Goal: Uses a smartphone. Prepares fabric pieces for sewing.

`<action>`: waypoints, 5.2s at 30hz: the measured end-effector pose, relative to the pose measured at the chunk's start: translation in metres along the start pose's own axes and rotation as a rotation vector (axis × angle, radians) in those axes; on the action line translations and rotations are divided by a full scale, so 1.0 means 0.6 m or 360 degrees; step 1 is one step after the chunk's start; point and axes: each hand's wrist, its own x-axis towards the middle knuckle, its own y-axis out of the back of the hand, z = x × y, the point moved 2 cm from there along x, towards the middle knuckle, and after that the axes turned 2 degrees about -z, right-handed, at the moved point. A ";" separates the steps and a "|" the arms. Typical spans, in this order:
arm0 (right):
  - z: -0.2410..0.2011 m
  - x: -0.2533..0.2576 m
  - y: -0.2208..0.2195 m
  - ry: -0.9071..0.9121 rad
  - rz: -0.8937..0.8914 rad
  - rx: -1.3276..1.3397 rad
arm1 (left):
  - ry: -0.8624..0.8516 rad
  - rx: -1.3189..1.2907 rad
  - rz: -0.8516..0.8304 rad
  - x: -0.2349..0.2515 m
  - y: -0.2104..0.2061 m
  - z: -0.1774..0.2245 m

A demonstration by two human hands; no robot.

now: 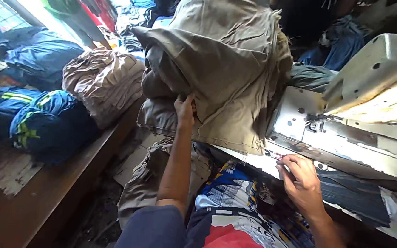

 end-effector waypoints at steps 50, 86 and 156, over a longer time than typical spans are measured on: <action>-0.009 -0.005 0.060 -0.0298 -0.0010 -0.0133 | -0.0872 0.0709 -0.2103 -0.461 -0.056 -0.059; -0.094 0.125 -0.040 -0.0839 -0.0372 0.1134 | 0.0833 -0.0339 -0.0910 -0.374 -0.106 -0.051; -0.007 0.086 0.048 -0.0642 -0.1313 0.0430 | -0.0828 0.1292 -0.0990 -0.496 -0.070 -0.107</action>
